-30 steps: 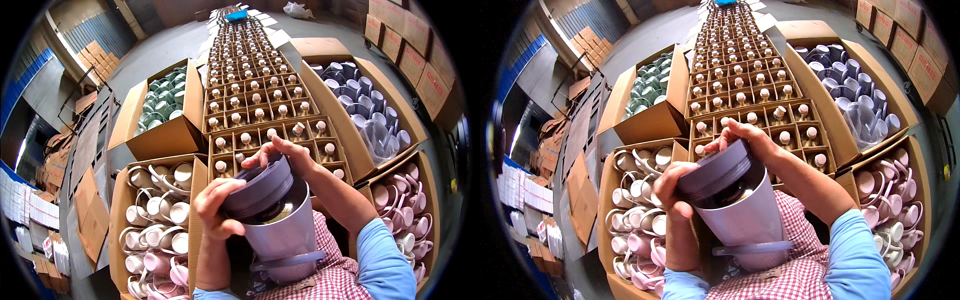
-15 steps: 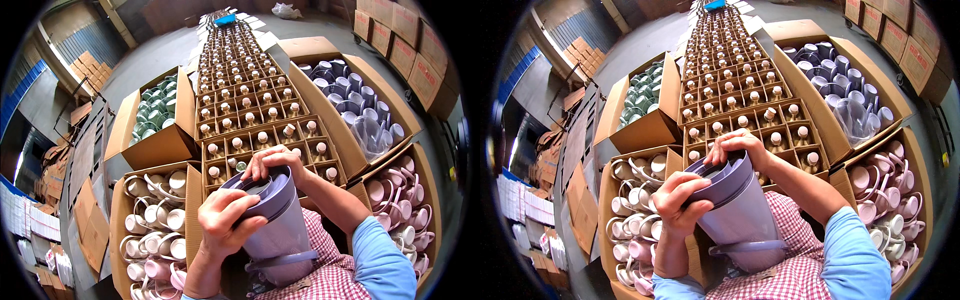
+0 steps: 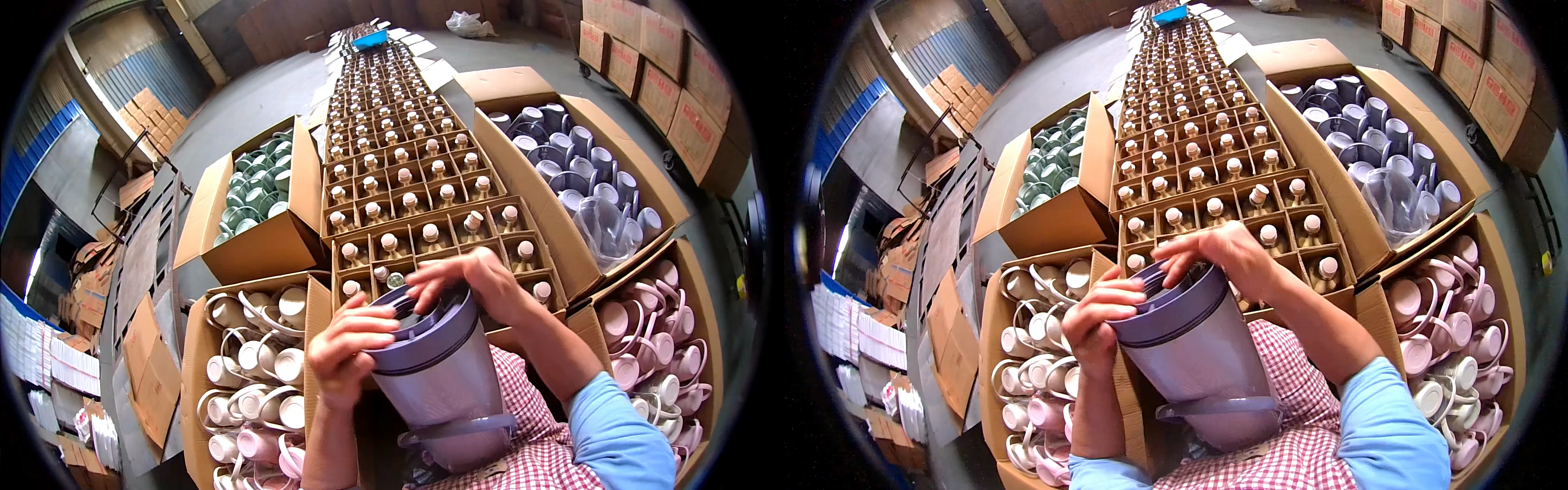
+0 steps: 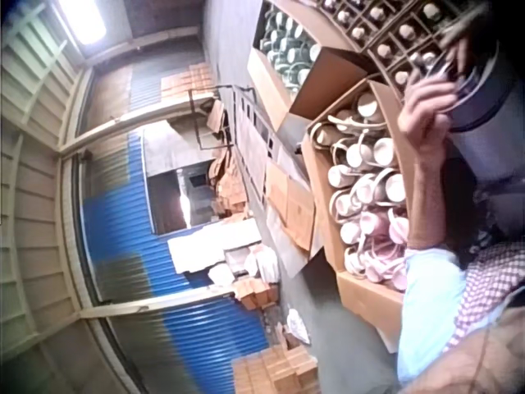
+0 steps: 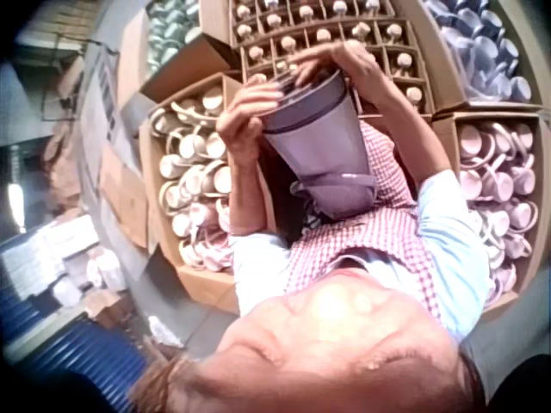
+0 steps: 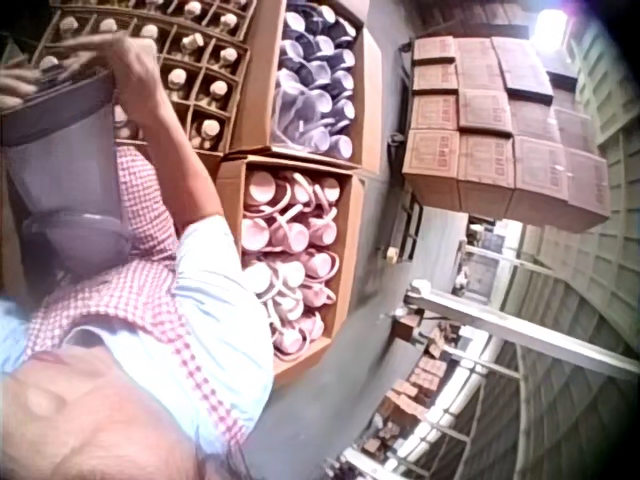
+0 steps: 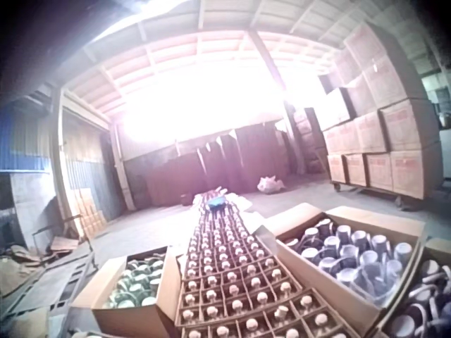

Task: The person assembles thermoses by inserting glass liners into plastic shells, screwing on base components, and attaching lids. The person moves cardboard boxes and places the assembled thermoses into cardboard dividers.

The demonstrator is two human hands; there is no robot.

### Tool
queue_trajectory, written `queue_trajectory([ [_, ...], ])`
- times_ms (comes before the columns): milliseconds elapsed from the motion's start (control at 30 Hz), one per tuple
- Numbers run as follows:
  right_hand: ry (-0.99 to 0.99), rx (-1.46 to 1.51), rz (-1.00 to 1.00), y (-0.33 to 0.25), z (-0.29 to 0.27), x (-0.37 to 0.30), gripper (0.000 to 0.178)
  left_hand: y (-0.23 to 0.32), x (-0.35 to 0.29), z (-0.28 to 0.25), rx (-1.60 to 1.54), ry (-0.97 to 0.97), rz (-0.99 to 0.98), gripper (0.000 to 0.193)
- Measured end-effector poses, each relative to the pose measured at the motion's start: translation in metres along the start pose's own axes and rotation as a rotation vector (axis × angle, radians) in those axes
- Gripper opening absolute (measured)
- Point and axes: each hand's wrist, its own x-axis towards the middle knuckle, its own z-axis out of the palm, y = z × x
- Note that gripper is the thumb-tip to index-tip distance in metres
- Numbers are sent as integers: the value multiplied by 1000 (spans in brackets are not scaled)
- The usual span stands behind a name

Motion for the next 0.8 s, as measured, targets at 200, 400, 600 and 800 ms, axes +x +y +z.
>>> queue_trajectory([
  [200, 76, 770, 192, 48, 11, 20, 101, 60, 46, 56, 657, -193, -116, 20],
  [400, -76, -200, -138, -6, -1, -6, 87, -4, 9, -11, -132, -131, -83, 34],
  [600, 44, 497, 94, 41, -1, 5, 99, 46, 41, 44, 359, -236, -145, 24],
  [800, -28, 240, -3, 28, -9, 8, 102, 20, 31, -10, 230, -281, -95, 28],
])
